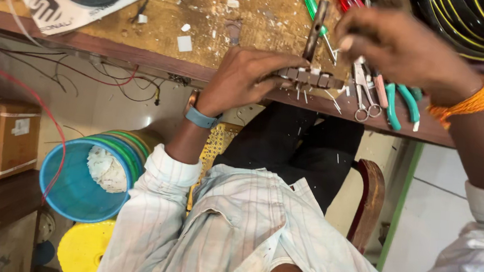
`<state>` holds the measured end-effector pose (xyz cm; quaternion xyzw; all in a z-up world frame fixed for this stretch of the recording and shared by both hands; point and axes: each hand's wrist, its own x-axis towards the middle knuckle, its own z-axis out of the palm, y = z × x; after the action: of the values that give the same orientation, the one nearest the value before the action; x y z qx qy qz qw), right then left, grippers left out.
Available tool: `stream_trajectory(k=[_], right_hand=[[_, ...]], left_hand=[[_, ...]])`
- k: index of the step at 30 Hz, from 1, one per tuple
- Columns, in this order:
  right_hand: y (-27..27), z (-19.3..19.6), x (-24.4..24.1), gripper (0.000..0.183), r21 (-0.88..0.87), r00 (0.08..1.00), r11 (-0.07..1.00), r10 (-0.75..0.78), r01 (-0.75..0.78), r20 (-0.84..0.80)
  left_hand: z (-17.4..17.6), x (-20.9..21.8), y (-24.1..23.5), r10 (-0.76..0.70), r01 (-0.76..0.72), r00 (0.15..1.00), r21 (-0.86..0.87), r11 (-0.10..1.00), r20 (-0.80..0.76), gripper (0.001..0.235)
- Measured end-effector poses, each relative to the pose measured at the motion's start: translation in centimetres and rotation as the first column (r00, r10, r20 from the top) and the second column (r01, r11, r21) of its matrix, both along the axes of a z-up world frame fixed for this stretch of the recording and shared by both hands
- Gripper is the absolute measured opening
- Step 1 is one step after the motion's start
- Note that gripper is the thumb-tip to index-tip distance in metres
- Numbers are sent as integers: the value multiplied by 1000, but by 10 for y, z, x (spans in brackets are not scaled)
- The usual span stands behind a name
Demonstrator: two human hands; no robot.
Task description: The person works at a cluttered workbench, using scissors to trim small white insulating pieces and a green screwdriver to adjust a circular motor stator. They repeatedly insert the trimmed pieces into slots on the stator and tighten or align components with the screwdriver.
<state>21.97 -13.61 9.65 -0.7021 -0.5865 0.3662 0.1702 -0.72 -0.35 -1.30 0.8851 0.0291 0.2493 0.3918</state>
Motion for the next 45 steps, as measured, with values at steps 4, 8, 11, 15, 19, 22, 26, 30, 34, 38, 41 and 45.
stream_trajectory(k=[4, 8, 11, 15, 19, 22, 26, 30, 34, 38, 41, 45], right_hand=[[1, -11, -11, 32, -61, 993, 991, 113, -116, -44], [-2, -16, -13, 29, -97, 983, 989, 92, -108, -157], [-1, -19, -15, 30, -119, 987, 982, 141, -149, -77], [-4, -20, -23, 30, -33, 965, 972, 234, -232, 119], [-7, -21, -28, 28, 58, 969, 973, 215, -223, 125], [-3, -21, -28, 29, -46, 991, 991, 129, -128, 30], [2, -25, -25, 28, -195, 999, 981, 1, -9, -44], [3, -34, 5, 26, -59, 936, 976, -219, 211, -275], [6, -65, 22, 17, 309, 990, 945, -128, 103, 62], [-1, -92, 23, 11, 397, 923, 915, -216, 76, 319], [0, -101, 23, 4, 485, 870, 869, -309, 94, 385], [17, -102, 10, 24, 520, 828, 850, -351, 86, 436]], left_hand=[[8, -11, -3, 8, -10, 999, 56, 998, 38, 44], [10, -16, -5, -10, 1, 996, 94, 996, 93, 41], [13, -16, -6, -28, 23, 998, 89, 996, 54, 40], [13, -17, -5, -33, 26, 998, 116, 993, 53, 39], [8, -13, -1, -46, 41, 998, 88, 995, 53, 40], [3, -12, 2, -43, 38, 995, 58, 998, 87, 42], [-1, -14, 3, -31, 27, 996, 50, 998, 83, 43], [-4, -14, 3, -9, 9, 1000, 15, 1000, 17, 48], [1, -18, 3, 23, -22, 999, -26, 999, 45, 50], [6, -26, -2, 65, -63, 998, -197, 978, 3, 46], [5, -28, -9, 163, -144, 985, -269, 952, 52, 44], [8, -30, -11, 275, -276, 961, -257, 926, -39, 45]])
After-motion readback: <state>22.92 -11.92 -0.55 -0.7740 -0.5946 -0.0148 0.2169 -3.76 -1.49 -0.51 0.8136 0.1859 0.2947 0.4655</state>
